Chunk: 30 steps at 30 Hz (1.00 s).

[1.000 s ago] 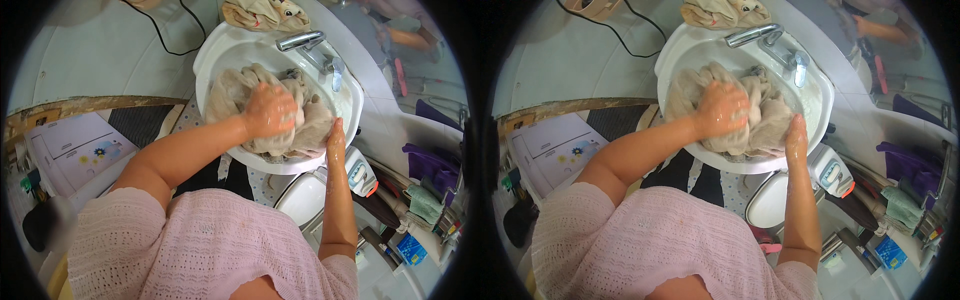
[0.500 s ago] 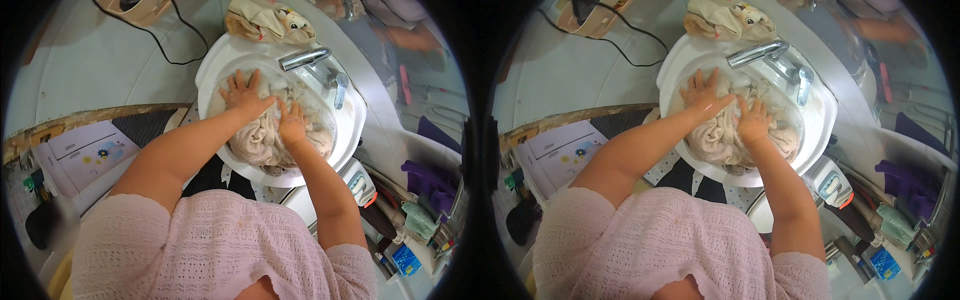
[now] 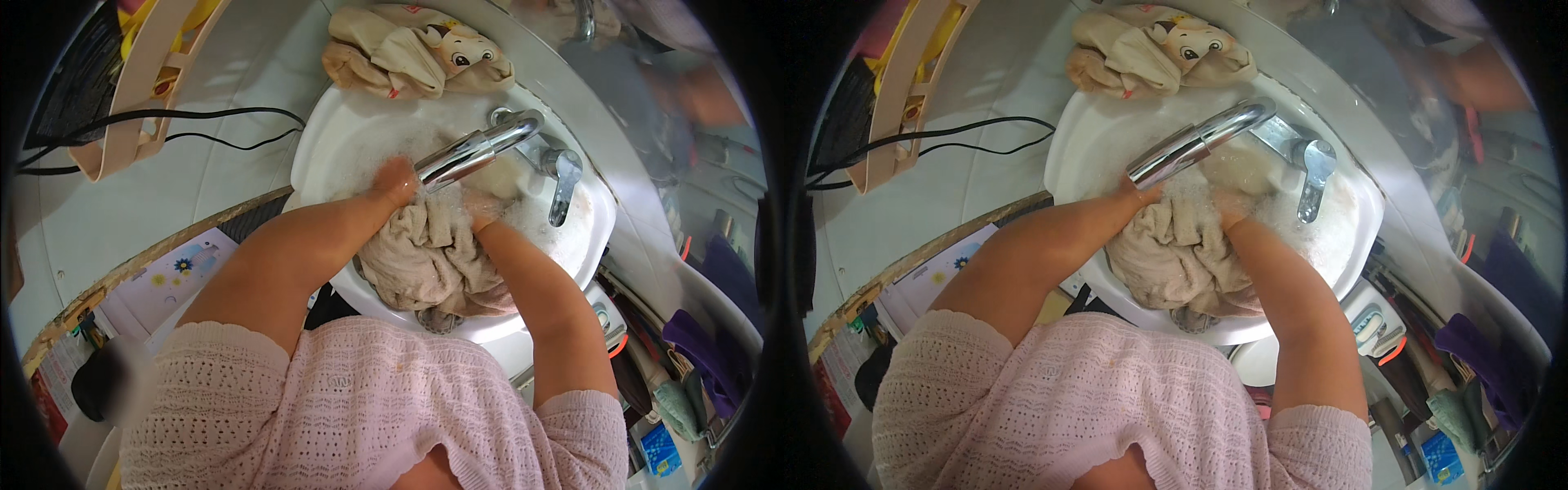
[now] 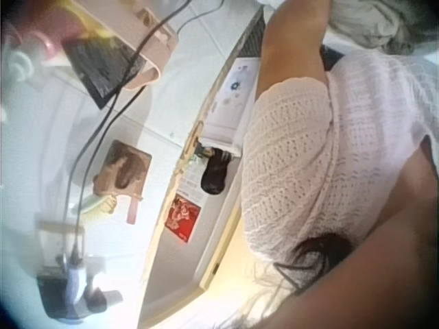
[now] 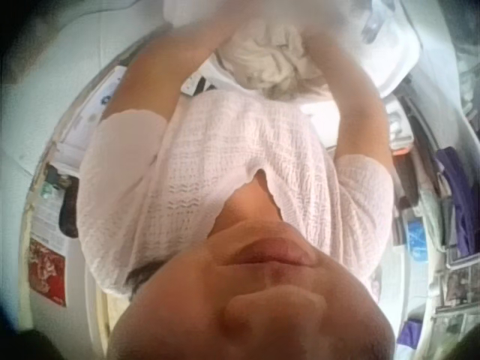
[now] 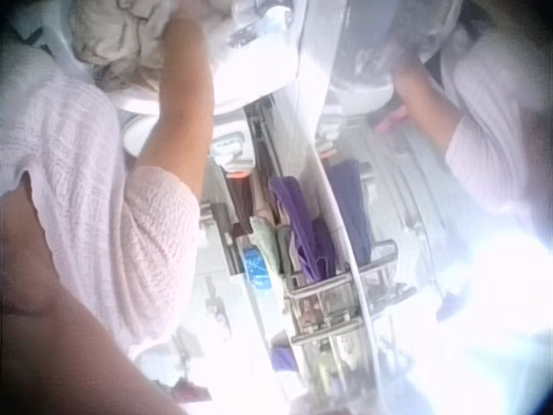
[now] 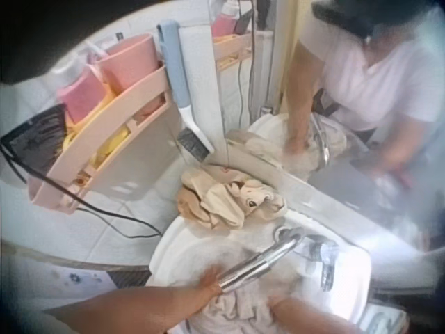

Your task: The person washes a towel and a small cloth by hand in a sink. They scrub the items under running water, rinse them, and wring out the excess water.

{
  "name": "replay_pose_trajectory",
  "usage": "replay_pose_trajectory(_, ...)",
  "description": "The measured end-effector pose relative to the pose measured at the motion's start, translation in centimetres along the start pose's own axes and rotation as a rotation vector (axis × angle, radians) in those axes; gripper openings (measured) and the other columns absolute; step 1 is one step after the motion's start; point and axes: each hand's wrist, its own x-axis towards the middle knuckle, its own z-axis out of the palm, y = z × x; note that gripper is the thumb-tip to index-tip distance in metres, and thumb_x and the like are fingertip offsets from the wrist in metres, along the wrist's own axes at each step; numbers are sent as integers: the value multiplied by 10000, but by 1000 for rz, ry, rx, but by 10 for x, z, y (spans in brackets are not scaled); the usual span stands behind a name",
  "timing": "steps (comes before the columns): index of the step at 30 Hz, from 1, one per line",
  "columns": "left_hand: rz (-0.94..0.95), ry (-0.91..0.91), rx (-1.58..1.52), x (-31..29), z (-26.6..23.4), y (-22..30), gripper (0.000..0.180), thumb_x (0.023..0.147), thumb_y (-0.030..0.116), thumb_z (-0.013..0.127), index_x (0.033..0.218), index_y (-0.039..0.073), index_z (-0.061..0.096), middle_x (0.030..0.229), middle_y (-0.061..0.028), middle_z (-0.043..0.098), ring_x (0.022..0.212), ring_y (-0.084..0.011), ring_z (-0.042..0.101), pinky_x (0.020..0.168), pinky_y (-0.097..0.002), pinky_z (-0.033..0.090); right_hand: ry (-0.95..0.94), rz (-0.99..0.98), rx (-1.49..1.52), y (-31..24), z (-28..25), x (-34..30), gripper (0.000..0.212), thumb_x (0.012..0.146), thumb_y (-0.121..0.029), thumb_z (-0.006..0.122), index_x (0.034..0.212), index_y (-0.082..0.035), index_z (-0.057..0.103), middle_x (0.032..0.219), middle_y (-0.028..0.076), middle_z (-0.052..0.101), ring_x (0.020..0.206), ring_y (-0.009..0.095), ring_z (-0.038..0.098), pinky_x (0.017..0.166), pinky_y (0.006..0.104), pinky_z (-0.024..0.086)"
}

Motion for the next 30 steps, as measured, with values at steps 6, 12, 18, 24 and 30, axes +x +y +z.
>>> replay_pose_trajectory(6, 96, -185, -93, -3, -28, 29, 338, 769, 315, 554, 880, 2, 619, 890, -206, 635, 858, -368, 605, 740, -427, 478, 113, 93, 120, 18, 4, 7, 458, 854, -473, 440, 941, -69, 637, 944, 158, 637, 837, 342, 604, 722, 418, 467)
replay_pose_trajectory(12, 176, -15, -311, 11, -57, 53, 346, 796, 325, 535, 904, 5, 611, 891, -200, 635, 840, -370, 601, 734, -434, 471, 521, 223, 554, -13, -28, -24, 450, 867, -453, 431, 913, -54, 634, 886, 142, 652, 806, 320, 614, 709, 397, 460)
replay_pose_trajectory(18, 654, 402, -212, -74, -121, 88, 307, 779, 333, 588, 937, 72, 624, 920, -126, 624, 809, -297, 584, 720, -399, 455, 671, 165, 692, -33, -74, -139, 295, 846, -278, 535, 725, -11, 572, 633, 182, 546, 602, 321, 527, 564, 382, 403)
replay_pose_trajectory(24, 1233, 326, 100, -171, -122, 77, 392, 654, 346, 673, 987, 148, 611, 986, -31, 593, 915, -208, 547, 779, -437, 374, 692, -88, 426, -45, -39, -245, 224, 818, -177, 592, 656, -27, 553, 630, 162, 521, 593, 331, 519, 545, 389, 407)
replay_pose_trajectory(30, 1014, 250, 160, -176, -133, 43, 478, 699, 456, 629, 1056, 144, 572, 970, -71, 589, 930, -256, 544, 850, -463, 322, 823, 170, 515, -17, -54, -198, 195, 848, -219, 557, 885, -29, 581, 820, 144, 594, 790, 312, 551, 706, 411, 417)
